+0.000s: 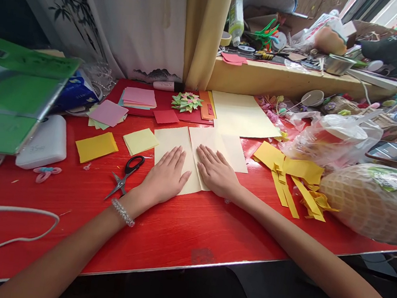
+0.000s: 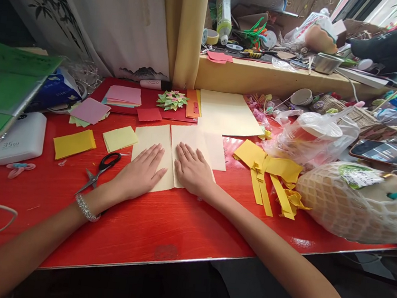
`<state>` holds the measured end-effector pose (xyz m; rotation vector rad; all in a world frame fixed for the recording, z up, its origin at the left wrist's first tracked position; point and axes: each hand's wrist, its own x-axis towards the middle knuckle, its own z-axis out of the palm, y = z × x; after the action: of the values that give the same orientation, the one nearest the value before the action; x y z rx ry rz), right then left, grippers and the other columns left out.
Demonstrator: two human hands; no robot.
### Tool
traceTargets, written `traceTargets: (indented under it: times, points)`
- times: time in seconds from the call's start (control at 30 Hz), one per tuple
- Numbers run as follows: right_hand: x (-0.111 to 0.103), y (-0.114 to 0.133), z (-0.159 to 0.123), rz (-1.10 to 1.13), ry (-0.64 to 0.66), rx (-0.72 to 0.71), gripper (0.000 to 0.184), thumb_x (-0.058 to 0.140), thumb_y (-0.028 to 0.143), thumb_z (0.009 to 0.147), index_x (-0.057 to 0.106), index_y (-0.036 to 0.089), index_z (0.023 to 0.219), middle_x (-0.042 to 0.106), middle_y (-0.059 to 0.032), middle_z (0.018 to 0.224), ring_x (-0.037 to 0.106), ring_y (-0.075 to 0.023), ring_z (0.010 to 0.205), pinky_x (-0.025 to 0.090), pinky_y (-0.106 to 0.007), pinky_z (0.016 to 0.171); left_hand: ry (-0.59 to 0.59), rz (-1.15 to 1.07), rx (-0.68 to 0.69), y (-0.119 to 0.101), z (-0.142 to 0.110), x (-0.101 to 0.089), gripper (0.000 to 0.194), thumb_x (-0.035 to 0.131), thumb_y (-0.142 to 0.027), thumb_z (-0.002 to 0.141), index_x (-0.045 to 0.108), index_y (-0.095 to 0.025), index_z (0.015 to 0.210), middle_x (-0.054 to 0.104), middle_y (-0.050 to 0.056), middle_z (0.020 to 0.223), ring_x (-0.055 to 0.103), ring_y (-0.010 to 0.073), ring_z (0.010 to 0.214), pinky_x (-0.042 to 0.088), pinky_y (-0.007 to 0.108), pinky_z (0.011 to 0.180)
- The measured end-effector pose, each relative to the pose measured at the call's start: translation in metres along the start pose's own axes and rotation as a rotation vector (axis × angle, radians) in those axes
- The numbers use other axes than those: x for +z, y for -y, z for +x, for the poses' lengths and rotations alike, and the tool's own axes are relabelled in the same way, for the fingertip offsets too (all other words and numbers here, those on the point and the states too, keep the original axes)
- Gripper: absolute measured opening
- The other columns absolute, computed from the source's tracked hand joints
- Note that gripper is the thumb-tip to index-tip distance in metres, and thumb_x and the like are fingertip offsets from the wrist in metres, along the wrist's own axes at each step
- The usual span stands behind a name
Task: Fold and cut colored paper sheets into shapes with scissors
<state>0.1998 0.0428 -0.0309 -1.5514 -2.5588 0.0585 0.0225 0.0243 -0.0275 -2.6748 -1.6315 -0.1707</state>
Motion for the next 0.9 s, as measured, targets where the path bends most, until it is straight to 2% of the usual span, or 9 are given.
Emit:
traceTargets:
  times: [0.37, 0.9]
  points:
    - [-0.001, 0.003, -0.001, 0.001, -0.001, 0.029, 0.054, 0.013, 0.035, 0.094, 0.026, 0.011, 0.142, 0.022, -0.0073, 0.149, 0.019, -0.0176, 0.137, 0.015, -0.041, 0.112, -0.045, 0.017, -0.035, -0.006, -0.002, 0.002, 0.06, 0.021, -0.039, 0.092, 0.029, 0.0, 0.137, 0.024, 0.019, 0.146, 0.018, 0.025, 0.136, 0.019, 0.041, 0.112]
    - [-0.003, 0.004, -0.002, -0.012, 0.001, 0.038, 0.055, 0.012, 0.034, 0.094, 0.025, 0.011, 0.142, 0.021, -0.0071, 0.149, 0.018, -0.018, 0.137, 0.015, -0.041, 0.112, -0.042, 0.032, -0.084, -0.013, -0.004, 0.002, 0.062, 0.022, -0.039, 0.092, 0.028, 0.003, 0.137, 0.022, 0.02, 0.146, 0.018, 0.026, 0.136, 0.017, 0.04, 0.113]
